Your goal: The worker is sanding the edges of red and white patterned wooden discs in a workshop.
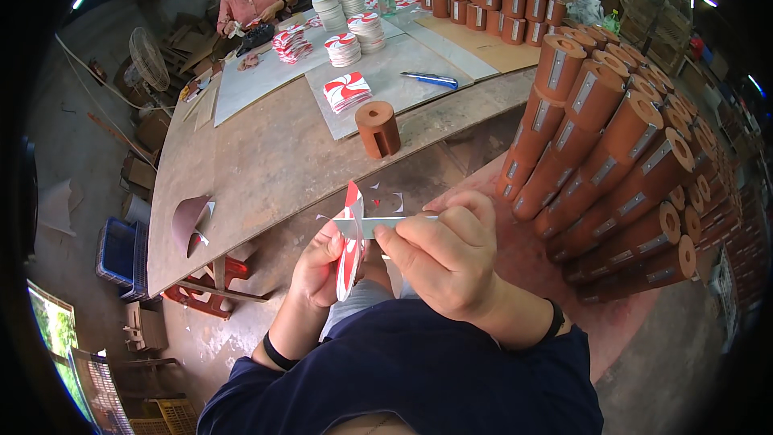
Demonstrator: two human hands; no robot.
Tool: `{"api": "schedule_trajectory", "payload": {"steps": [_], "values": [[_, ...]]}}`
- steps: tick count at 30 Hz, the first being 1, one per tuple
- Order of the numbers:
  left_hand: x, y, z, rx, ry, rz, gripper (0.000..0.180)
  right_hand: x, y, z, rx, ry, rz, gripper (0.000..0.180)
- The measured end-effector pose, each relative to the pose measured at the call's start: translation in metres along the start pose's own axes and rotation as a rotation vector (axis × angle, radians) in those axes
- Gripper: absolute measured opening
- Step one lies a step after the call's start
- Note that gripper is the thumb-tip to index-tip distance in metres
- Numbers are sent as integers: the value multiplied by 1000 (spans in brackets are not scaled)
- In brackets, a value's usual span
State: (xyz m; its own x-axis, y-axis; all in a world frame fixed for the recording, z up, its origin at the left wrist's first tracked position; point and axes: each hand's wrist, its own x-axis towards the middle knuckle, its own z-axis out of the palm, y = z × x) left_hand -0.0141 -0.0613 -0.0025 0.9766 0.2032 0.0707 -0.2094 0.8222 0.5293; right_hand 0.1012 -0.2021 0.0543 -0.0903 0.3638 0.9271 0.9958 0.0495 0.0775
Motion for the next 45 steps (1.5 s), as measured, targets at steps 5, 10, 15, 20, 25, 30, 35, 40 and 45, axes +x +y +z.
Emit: {"api": "schedule_trajectory", "payload": {"steps": [5, 10, 15, 20, 25, 30, 35, 40, 45], "values": [[0, 0, 9, 93, 119, 35, 51, -1, 2, 0, 44, -16, 15, 22], [-3, 1, -2, 40, -5, 23, 44, 0, 4, -1, 105, -42, 63, 21], [-4, 5, -4, 95, -48, 14, 46, 0, 3, -2, 202, -49, 120, 21], [-4, 10, -6, 208, -140, -48, 47, -6, 8, 2, 238, -64, 154, 23], [-5, 19, -7, 264, -155, 20, 44, -12, 8, 0, 357, 58, 398, 25], [-5, 26, -8, 465, -53, 115, 42, -16, 11, -1, 502, 168, 529, 19], [-12, 42, -11, 698, -15, 175, 35, -30, 19, -3, 612, 233, 728, 19], [-20, 52, -2, 900, 75, 337, 27, -31, 24, -2, 693, 211, 840, 17], [-32, 67, -8, 1410, 240, 551, 25, -46, 28, 5, 816, 230, 949, 11]]}}
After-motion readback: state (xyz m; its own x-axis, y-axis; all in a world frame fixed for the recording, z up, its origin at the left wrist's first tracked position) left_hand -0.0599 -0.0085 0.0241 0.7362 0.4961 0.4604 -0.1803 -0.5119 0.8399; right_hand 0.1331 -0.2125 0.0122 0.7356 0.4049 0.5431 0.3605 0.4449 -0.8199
